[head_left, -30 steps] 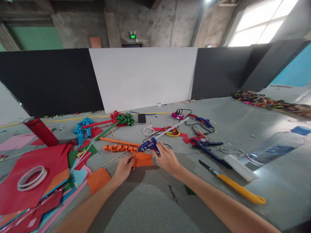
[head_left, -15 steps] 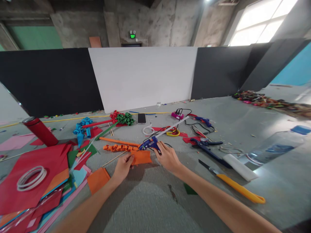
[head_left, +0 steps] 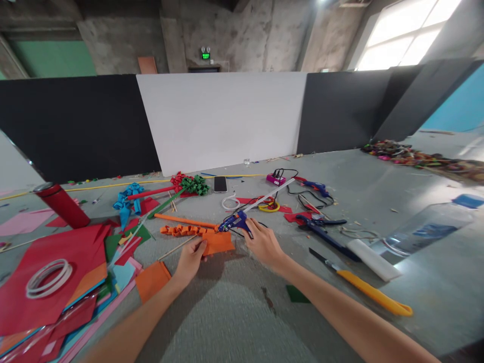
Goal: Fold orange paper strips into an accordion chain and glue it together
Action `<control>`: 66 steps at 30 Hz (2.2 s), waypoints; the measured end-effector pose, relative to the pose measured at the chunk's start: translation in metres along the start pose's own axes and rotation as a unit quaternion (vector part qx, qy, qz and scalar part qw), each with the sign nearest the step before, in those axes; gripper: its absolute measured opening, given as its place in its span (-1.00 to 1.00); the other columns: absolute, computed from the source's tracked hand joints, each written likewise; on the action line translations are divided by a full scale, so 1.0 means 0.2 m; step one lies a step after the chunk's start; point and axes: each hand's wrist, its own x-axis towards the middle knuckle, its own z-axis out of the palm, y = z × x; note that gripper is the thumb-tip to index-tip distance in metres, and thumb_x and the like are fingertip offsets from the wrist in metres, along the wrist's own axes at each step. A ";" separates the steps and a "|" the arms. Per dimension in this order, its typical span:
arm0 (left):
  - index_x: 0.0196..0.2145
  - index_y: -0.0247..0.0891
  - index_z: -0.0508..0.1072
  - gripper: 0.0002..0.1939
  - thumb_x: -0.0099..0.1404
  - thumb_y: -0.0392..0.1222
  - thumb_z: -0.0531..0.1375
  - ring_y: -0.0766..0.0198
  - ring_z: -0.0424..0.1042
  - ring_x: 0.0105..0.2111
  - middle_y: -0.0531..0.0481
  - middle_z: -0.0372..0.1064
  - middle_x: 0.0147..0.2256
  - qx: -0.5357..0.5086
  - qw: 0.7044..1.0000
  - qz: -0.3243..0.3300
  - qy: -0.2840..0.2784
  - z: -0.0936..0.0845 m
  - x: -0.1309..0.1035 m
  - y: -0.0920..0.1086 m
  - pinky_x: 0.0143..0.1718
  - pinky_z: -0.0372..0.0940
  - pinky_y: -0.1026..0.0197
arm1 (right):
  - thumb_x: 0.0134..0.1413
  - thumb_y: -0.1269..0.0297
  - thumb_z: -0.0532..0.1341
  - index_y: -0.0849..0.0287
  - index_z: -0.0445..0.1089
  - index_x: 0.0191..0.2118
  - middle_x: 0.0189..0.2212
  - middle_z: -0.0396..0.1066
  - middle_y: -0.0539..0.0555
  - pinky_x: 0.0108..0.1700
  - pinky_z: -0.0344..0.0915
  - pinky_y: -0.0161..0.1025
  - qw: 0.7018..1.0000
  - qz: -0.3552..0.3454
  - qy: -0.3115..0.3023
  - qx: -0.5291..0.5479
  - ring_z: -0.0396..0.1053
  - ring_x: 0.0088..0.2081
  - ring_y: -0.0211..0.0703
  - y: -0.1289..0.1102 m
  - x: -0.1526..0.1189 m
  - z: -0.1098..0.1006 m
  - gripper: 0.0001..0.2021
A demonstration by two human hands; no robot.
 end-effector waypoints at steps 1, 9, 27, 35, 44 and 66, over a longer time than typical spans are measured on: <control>-0.47 -0.25 0.35 -0.62 0.19 0.16 0.15 0.33 0.27 -0.64 0.08 0.33 -0.58 0.002 1.000 0.000 0.004 0.00 0.00 0.00 -0.60 0.12 0.31 | 0.34 0.31 0.05 0.23 0.35 0.09 -0.04 0.47 0.25 -0.19 0.39 -0.21 1.000 0.001 -0.001 0.000 0.49 -0.14 -0.02 0.00 0.00 0.00 -0.70; -0.47 -0.25 0.36 -0.60 0.16 0.18 0.19 0.33 0.28 -0.64 0.10 0.32 -0.60 -0.018 0.999 -0.020 0.029 -0.01 0.01 -0.02 -0.59 0.11 0.31 | 0.35 0.31 0.03 0.22 0.33 0.14 -0.06 0.48 0.24 -0.16 0.39 -0.17 1.000 0.008 -0.021 0.006 0.49 -0.17 -0.02 0.02 0.00 -0.01 -0.67; -0.49 -0.24 0.30 -0.58 0.14 0.20 0.22 0.34 0.29 -0.61 0.12 0.28 -0.57 -0.043 0.998 -0.019 0.052 -0.03 0.03 -0.05 -0.57 0.12 0.32 | 0.34 0.30 0.04 0.21 0.34 0.13 -0.05 0.48 0.22 -0.21 0.39 -0.19 0.999 0.034 -0.012 -0.011 0.49 -0.16 0.00 0.07 0.03 -0.03 -0.67; -0.50 -0.25 0.29 -0.55 0.13 0.20 0.26 0.38 0.22 -0.63 0.12 0.26 -0.59 -0.075 0.995 0.001 0.064 -0.03 0.01 -0.02 -0.58 0.08 0.34 | 0.33 0.29 0.04 0.23 0.35 0.11 -0.01 0.47 0.26 -0.21 0.38 -0.16 0.998 0.058 -0.007 -0.034 0.50 -0.17 0.02 0.13 0.04 -0.03 -0.67; -0.50 -0.26 0.28 -0.54 0.13 0.21 0.26 0.40 0.18 -0.62 0.14 0.19 -0.59 -0.085 0.994 0.010 0.070 -0.04 0.03 -0.05 -0.58 0.07 0.33 | 0.29 0.19 0.06 0.26 0.35 0.03 -0.16 0.50 0.25 -0.30 0.32 -0.20 0.993 0.108 0.041 -0.033 0.48 -0.21 0.03 0.12 0.06 -0.05 -0.68; -0.48 -0.26 0.31 -0.55 0.17 0.21 0.23 0.36 0.22 -0.60 0.11 0.25 -0.58 -0.057 0.996 0.011 0.071 -0.04 0.03 -0.06 -0.56 0.07 0.33 | 0.31 0.24 0.06 0.25 0.34 0.03 -0.12 0.49 0.25 -0.27 0.32 -0.21 0.997 0.047 0.049 -0.035 0.48 -0.24 -0.01 0.10 0.01 0.00 -0.71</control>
